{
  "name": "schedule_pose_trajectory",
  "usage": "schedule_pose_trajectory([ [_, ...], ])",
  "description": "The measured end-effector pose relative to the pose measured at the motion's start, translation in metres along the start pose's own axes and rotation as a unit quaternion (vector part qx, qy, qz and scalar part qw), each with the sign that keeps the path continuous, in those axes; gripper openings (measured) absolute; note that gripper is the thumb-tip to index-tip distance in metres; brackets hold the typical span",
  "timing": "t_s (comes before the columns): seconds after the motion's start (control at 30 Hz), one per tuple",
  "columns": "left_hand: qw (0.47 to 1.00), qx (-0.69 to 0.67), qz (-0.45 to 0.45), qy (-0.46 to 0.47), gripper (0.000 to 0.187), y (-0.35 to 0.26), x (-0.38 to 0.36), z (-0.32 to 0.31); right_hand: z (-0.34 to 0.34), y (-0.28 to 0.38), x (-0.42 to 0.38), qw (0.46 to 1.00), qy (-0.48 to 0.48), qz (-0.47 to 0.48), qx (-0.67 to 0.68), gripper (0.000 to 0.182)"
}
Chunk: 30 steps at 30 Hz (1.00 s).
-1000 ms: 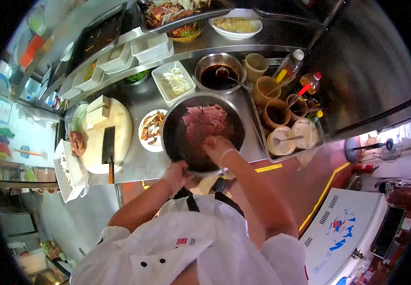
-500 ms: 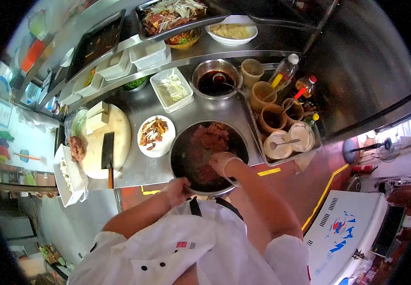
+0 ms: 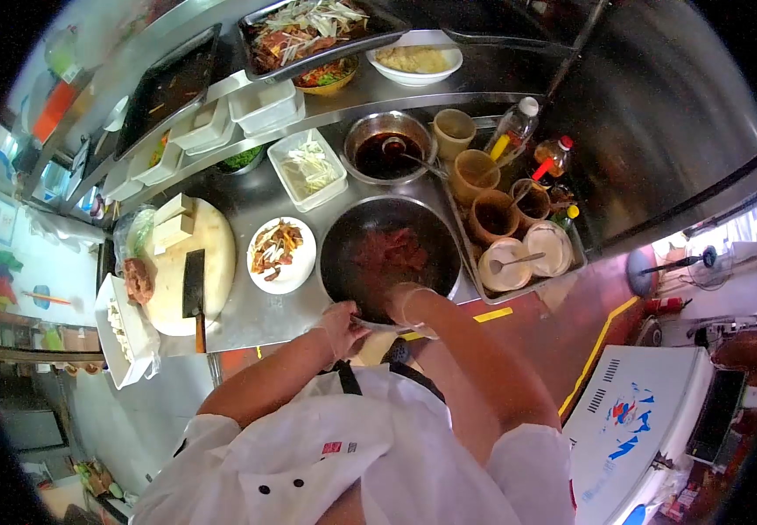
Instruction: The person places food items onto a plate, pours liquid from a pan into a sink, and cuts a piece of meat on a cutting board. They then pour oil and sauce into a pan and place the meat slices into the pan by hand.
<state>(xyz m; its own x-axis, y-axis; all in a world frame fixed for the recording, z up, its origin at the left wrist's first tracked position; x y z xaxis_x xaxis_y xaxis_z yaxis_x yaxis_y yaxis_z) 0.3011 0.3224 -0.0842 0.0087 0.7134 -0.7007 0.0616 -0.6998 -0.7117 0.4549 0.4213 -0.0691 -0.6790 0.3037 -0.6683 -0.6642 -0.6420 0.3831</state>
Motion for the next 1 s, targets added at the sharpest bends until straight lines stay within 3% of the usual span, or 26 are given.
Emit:
schedule_pose_trajectory([
  [0.03,0.98,0.163,-0.111,-0.006,0.012,-0.013,0.0,-0.001,0.005,0.001,-0.004,0.993,-0.013,-0.031,0.114,0.035],
  [0.07,0.935,0.296,-0.194,-0.02,0.011,-0.032,-0.011,-0.004,-0.002,-0.008,0.008,0.993,-0.014,-0.034,0.115,0.035],
  [0.13,0.99,0.113,-0.079,-0.021,0.01,-0.04,-0.024,-0.008,-0.021,-0.03,0.045,0.998,0.007,0.023,0.055,0.04],
  [0.17,0.985,-0.146,0.085,-0.039,0.01,-0.035,-0.026,-0.012,-0.013,-0.026,0.041,0.998,0.006,0.021,0.057,0.04],
  [0.27,0.987,-0.127,0.095,-0.022,0.009,-0.026,-0.028,-0.012,0.023,-0.006,0.028,0.981,-0.148,0.012,0.123,0.05],
  [0.4,0.989,-0.096,0.11,0.021,0.008,-0.025,-0.037,-0.011,0.039,-0.025,0.027,0.967,-0.246,-0.038,-0.046,0.061],
  [0.43,0.984,-0.129,0.125,-0.022,0.008,-0.025,-0.033,-0.008,0.043,-0.031,0.027,0.955,-0.273,-0.064,-0.099,0.062],
  [0.47,0.975,-0.161,0.139,-0.064,0.008,-0.024,-0.03,-0.003,0.048,-0.029,0.019,0.955,-0.272,-0.065,-0.101,0.062],
  [0.5,0.975,-0.164,0.138,-0.063,0.008,-0.015,-0.021,0.004,0.054,-0.027,0.008,0.971,-0.195,-0.126,-0.059,0.065],
  [0.53,0.99,-0.098,0.073,-0.073,0.007,-0.004,-0.007,0.014,0.055,-0.026,0.003,0.976,-0.116,-0.186,-0.017,0.068],
  [0.57,0.994,-0.067,0.041,-0.077,0.007,-0.002,0.0,0.016,0.051,-0.024,0.01,0.976,-0.114,-0.184,-0.021,0.068],
  [0.6,0.996,-0.035,0.008,-0.083,0.007,-0.004,0.005,0.018,0.036,-0.018,0.022,0.983,-0.039,-0.176,-0.021,0.069],
  [0.63,0.985,-0.133,0.074,-0.081,0.007,-0.003,0.014,0.015,0.022,-0.015,0.033,0.985,0.035,-0.169,-0.019,0.07],
  [0.67,0.961,-0.227,0.139,-0.075,0.008,-0.002,0.019,0.011,0.017,-0.013,0.041,0.985,0.036,-0.17,-0.021,0.07],
  [0.7,0.961,-0.229,0.14,-0.074,0.008,0.023,0.035,0.011,0.015,-0.007,0.049,0.993,0.001,-0.113,-0.018,0.068],
  [0.73,0.993,-0.109,-0.032,-0.031,0.008,0.056,0.061,0.011,0.015,0.0,0.054,0.998,-0.036,-0.056,-0.013,0.067],
  [0.77,0.992,-0.042,-0.116,-0.001,0.008,0.054,0.058,0.007,0.038,0.014,0.04,0.992,-0.054,-0.056,-0.097,0.064],
  [0.8,0.979,0.017,-0.202,0.021,0.008,0.051,0.053,0.003,0.045,0.0,0.043,0.992,-0.054,-0.062,-0.094,0.064],
  [0.87,0.993,-0.112,0.031,0.019,0.008,0.007,0.01,0.003,0.057,-0.035,0.047,0.969,-0.196,-0.15,-0.031,0.061],
  [0.9,0.964,-0.217,0.15,-0.011,0.008,-0.004,0.0,0.006,0.062,-0.029,0.03,0.969,-0.194,-0.153,-0.026,0.061],
  [1.0,0.946,-0.257,0.187,-0.062,0.007,-0.004,0.012,0.019,0.054,-0.021,0.0,0.965,-0.146,-0.216,0.036,0.057],
])
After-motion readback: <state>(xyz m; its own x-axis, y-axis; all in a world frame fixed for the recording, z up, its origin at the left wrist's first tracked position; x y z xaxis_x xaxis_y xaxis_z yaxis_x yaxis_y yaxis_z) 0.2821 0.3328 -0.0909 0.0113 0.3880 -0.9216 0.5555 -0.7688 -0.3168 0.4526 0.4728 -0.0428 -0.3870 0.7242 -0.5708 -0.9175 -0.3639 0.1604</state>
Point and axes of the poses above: each hand's wrist, its own x-axis towards the middle knuckle, its own z-axis out of the back of the hand, y = z × x, the point moved 3 cm from there along x, towards the middle knuckle, and after that the axes turned 14 degrees about x, right-handed, at the moved point
